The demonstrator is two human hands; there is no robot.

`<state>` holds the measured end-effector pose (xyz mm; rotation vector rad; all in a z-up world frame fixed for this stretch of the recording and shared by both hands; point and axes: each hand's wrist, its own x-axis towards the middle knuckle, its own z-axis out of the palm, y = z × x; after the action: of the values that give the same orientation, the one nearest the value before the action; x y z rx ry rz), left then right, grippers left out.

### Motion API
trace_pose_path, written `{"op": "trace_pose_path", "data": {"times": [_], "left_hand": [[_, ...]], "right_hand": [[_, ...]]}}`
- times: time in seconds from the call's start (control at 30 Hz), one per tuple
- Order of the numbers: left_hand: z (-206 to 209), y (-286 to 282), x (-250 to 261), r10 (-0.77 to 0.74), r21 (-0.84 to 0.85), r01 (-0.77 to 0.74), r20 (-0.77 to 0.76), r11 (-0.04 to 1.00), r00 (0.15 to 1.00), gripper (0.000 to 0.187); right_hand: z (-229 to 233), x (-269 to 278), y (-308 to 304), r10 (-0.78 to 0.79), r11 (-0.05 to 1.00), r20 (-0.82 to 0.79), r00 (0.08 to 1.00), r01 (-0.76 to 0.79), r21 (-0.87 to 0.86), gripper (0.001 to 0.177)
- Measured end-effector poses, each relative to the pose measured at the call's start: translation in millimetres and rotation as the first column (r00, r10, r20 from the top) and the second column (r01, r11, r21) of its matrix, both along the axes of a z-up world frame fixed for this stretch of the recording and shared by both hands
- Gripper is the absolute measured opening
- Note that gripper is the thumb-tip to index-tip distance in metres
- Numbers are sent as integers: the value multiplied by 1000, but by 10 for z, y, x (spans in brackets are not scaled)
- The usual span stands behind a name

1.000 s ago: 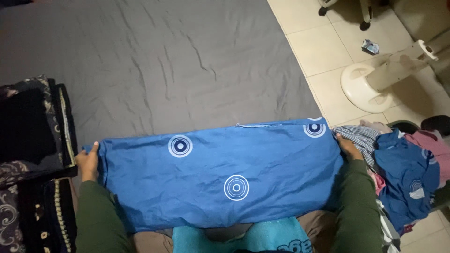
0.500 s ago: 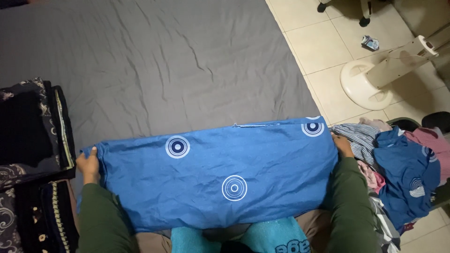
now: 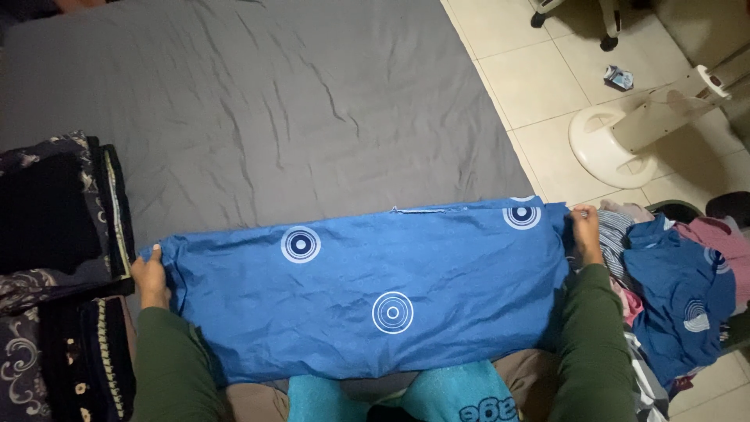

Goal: Fold a blue bedsheet while sitting on a bed.

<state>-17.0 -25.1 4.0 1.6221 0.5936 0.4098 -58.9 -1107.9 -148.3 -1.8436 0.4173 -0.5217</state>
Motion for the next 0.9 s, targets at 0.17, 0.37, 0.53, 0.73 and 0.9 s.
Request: {"op": "trace_pose_path", "data": {"times": [0.17,0.37,0.53,0.73,0.9], "left_hand": [[204,28,-4,115,-52,-124,-143,991,983,38],[340,232,-29,112,6,-112,-95,994,989,31],[567,383,-178,18,226,-15,-10,974,1000,27],[917,464,-399,25,778,63,-101,626,995,31],[1370,477,-542,-59,-18,65,217,998,974,22]], "right_hand": [[1469,-80,902,68,994,-228,971,-46,101,45],[1611,-189,583,68,946,-297,952,-157,-285,23],[2010,-409,280,6,863,-171,985,-92,-497,9],[2971,-698,421,-21,999,-136,990,15,-47,16],[3871,-1034,659,128,989,-384,915,-91,113,27]]}}
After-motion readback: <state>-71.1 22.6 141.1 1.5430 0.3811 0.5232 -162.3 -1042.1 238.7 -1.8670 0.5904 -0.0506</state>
